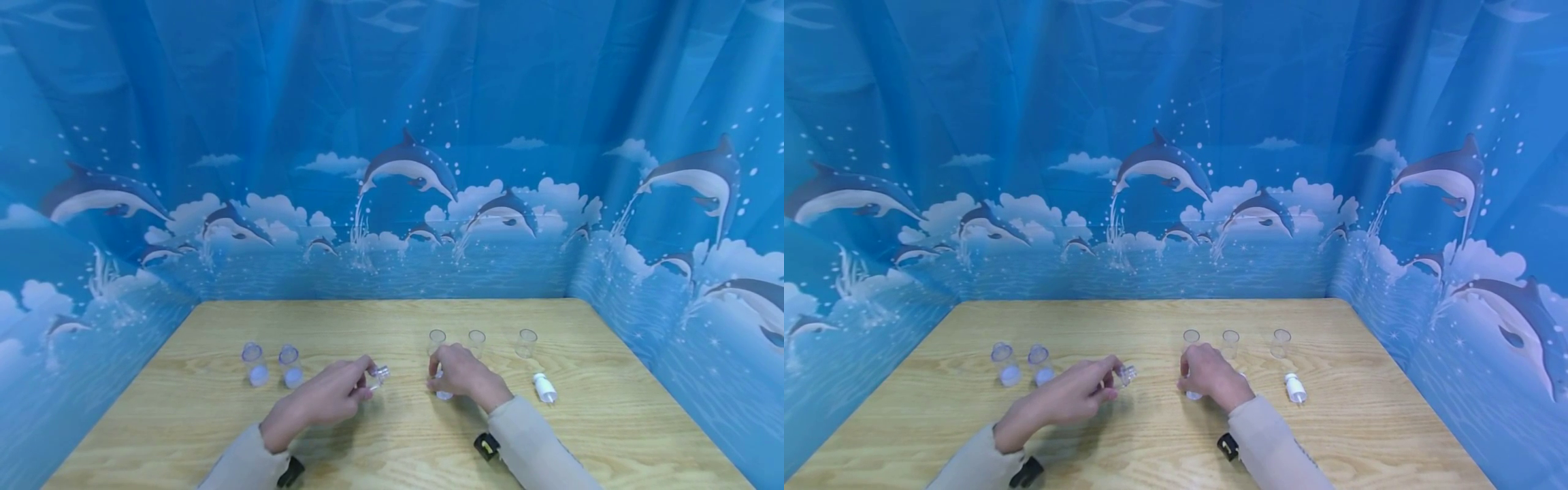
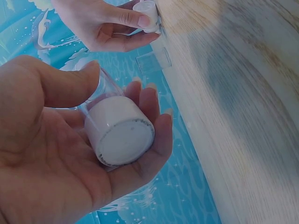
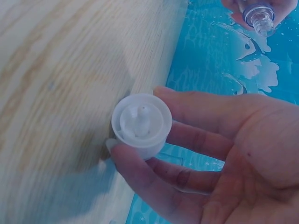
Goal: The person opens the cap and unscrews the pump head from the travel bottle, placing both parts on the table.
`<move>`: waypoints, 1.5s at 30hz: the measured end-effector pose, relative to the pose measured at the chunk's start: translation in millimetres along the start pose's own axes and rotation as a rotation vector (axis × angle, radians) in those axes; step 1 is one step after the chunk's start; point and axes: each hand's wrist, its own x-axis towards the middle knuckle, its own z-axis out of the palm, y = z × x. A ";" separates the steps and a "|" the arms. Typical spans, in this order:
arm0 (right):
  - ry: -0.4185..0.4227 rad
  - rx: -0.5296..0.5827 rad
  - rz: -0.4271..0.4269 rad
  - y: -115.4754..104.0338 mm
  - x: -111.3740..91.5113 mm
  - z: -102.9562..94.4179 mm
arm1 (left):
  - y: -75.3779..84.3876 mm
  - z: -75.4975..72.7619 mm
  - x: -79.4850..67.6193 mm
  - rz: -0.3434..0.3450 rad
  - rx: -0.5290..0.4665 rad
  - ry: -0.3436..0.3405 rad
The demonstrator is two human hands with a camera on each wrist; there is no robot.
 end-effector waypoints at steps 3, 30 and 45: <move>-0.005 0.006 0.001 0.2 -0.1 -0.6 | 0.3 0.2 -0.2 -0.006 -0.004 -0.001; -0.017 0.010 0.008 1.2 0.6 -1.6 | 0.8 1.0 -0.4 -0.022 -0.019 -0.003; -0.019 0.003 0.014 1.3 1.3 -1.4 | -0.6 0.4 1.0 -0.026 -0.028 -0.019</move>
